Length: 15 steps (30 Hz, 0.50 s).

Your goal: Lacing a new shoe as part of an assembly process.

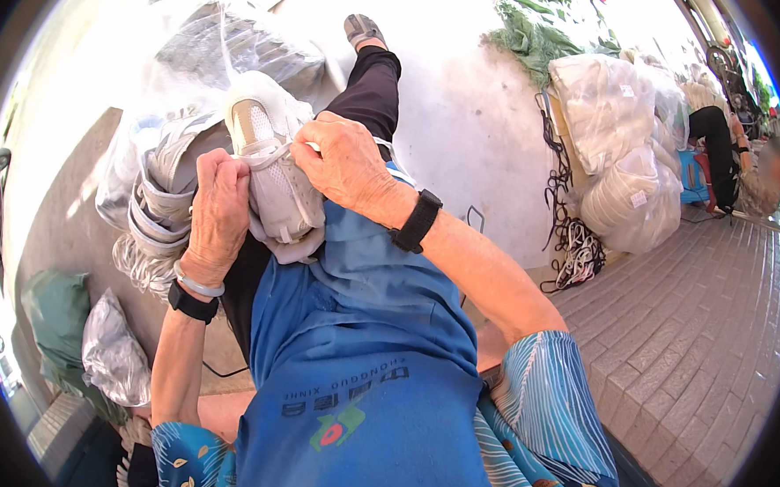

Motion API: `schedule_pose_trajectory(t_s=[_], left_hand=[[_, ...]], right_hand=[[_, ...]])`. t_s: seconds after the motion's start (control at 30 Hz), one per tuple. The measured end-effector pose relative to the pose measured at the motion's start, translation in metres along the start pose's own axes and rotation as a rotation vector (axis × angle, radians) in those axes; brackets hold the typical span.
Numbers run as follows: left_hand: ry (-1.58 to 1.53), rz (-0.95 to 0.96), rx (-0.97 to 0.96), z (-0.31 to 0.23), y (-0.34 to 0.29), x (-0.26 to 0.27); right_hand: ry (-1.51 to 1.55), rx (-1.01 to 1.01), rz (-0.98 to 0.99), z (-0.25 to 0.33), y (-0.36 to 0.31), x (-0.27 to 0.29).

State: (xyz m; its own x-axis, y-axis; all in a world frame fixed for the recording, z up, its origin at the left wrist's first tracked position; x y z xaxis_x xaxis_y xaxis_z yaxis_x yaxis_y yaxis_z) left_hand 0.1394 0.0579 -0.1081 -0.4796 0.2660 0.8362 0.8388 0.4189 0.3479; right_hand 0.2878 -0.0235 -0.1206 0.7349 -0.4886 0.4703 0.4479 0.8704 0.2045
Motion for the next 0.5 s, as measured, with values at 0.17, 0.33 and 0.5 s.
schedule_pose_trajectory(t_s=[0.17,0.33,0.5], left_hand=[[0.034,0.017,0.004,0.005,0.000,-0.003],[0.037,0.030,-0.030,0.003,0.001,-0.002],[0.020,0.038,-0.049,0.003,0.001,-0.004]], right_hand=[[-0.033,0.026,0.003,0.006,-0.002,-0.001],[-0.140,0.182,0.022,0.009,-0.001,-0.007],[-0.132,0.126,0.050,0.010,-0.001,-0.006]])
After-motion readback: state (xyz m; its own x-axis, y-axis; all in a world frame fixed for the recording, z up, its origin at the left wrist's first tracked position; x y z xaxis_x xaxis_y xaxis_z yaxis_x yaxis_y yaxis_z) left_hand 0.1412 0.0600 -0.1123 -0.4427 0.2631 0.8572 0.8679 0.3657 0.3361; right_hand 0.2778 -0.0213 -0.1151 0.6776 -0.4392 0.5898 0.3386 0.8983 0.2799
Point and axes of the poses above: each hand's wrist, its own y-axis towards the middle knuckle, its own x-axis out of the back of the hand, z = x × y, the point moved 7 cm from there along y, towards the middle knuckle, and after that the axes turned 2 degrees about y, right-handed, at the moved point
